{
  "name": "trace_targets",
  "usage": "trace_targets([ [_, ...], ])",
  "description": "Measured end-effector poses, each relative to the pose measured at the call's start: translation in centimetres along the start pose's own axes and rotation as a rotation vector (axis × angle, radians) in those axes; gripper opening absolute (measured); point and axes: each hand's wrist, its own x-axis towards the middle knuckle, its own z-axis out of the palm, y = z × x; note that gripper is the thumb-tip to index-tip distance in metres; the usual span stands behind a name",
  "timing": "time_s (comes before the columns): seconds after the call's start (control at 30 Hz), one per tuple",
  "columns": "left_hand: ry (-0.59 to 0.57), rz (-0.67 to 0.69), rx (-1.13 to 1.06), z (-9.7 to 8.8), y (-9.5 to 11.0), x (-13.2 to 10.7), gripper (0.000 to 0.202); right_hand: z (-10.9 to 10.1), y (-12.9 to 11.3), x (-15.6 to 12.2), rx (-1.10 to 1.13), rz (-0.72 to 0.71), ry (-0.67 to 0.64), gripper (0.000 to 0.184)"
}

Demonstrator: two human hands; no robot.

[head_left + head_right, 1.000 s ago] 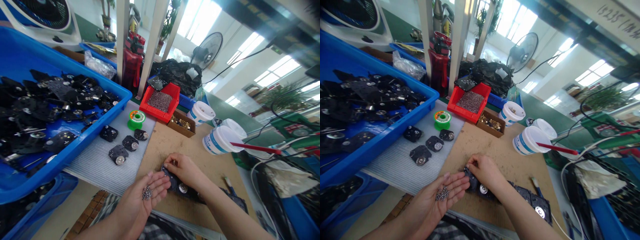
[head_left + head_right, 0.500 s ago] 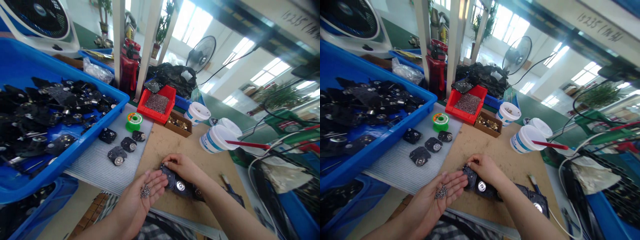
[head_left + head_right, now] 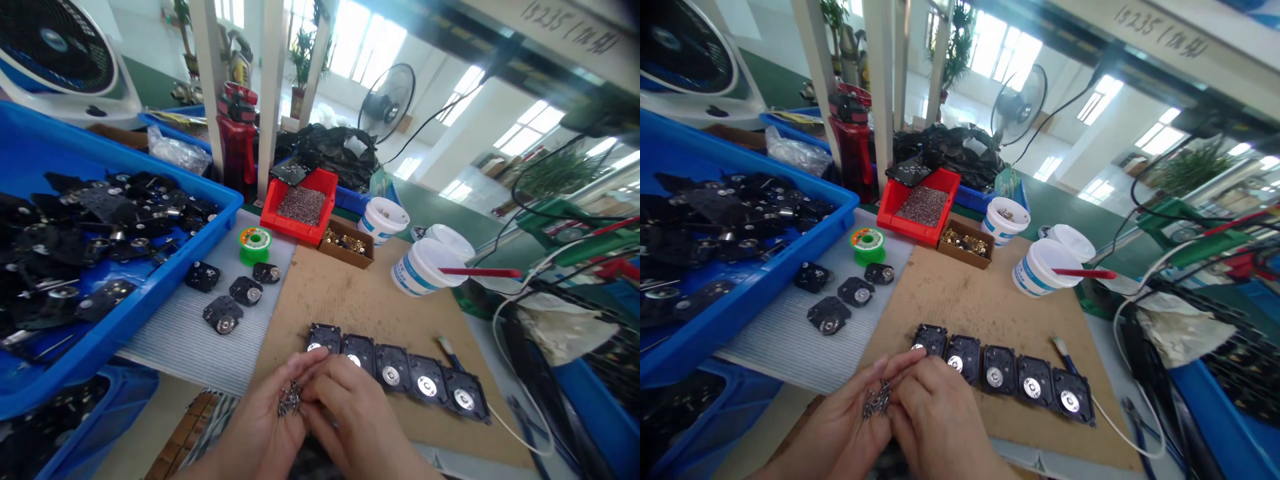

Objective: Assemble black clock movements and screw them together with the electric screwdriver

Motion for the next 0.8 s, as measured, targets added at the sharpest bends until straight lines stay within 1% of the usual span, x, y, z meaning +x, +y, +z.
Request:
trace_targets([
  [0.07, -0.083, -0.016, 0.047, -0.7, -0.6, 0.1, 0.024, -0.4, 0.4, -0.7, -0.017, -0.003, 0.012, 0.01],
  [0.17, -0.18, -0.078, 0.126, -1.4, -1.6, 0.3, 0.025, -1.5, 0.8, -1.7, -0.069, -0.015, -0.005, 0.009],
  [0.2, -0.189, -0.093, 0.135, -1.5, -1.9, 0.4, 0.024, -2.0, 0.9, -1.9, -0.067, -0.01, -0.021, 0.01],
  [0.27, -0.188, -0.114, 0.133, -1.5, -2.4, 0.6, 0.02, -3.2, 1.6, -2.0, -0.014, 0.036, -0.054, 0.01],
  [0.33, -0.162, -0.117, 0.13, -1.2, -2.7, 0.9, 0.019, -4.5, 3.0, -1.6, 0.019, 0.113, -0.05, 0.013],
  [0.37, -0.146, -0.113, 0.129, -1.0, -2.8, 1.0, 0.019, -5.0, 3.9, -1.3, -0.012, 0.154, -0.031, 0.014],
  [0.43, -0.111, -0.105, 0.123, -0.6, -2.9, 1.3, 0.018, -5.8, 5.9, -0.6, -0.142, 0.21, 0.009, 0.014],
  [0.47, -0.097, -0.101, 0.112, -0.4, -3.0, 1.4, 0.019, -6.0, 6.8, -0.2, -0.212, 0.22, 0.015, 0.013],
  [0.53, -0.089, -0.102, 0.081, 0.0, -3.1, 1.7, 0.021, -5.9, 8.2, 0.3, -0.302, 0.213, -0.013, 0.011],
  [0.6, -0.094, -0.111, 0.045, 0.2, -3.3, 2.1, 0.022, -5.4, 8.9, 0.6, -0.352, 0.189, -0.055, 0.012],
  [0.7, -0.08, -0.124, -0.002, 0.5, -3.6, 2.5, 0.024, -4.6, 8.8, 0.9, -0.436, 0.155, -0.098, 0.013],
  [0.8, -0.023, -0.148, -0.028, 0.7, -3.8, 2.6, 0.026, -4.3, 8.4, 1.0, -0.499, 0.115, -0.128, 0.013],
])
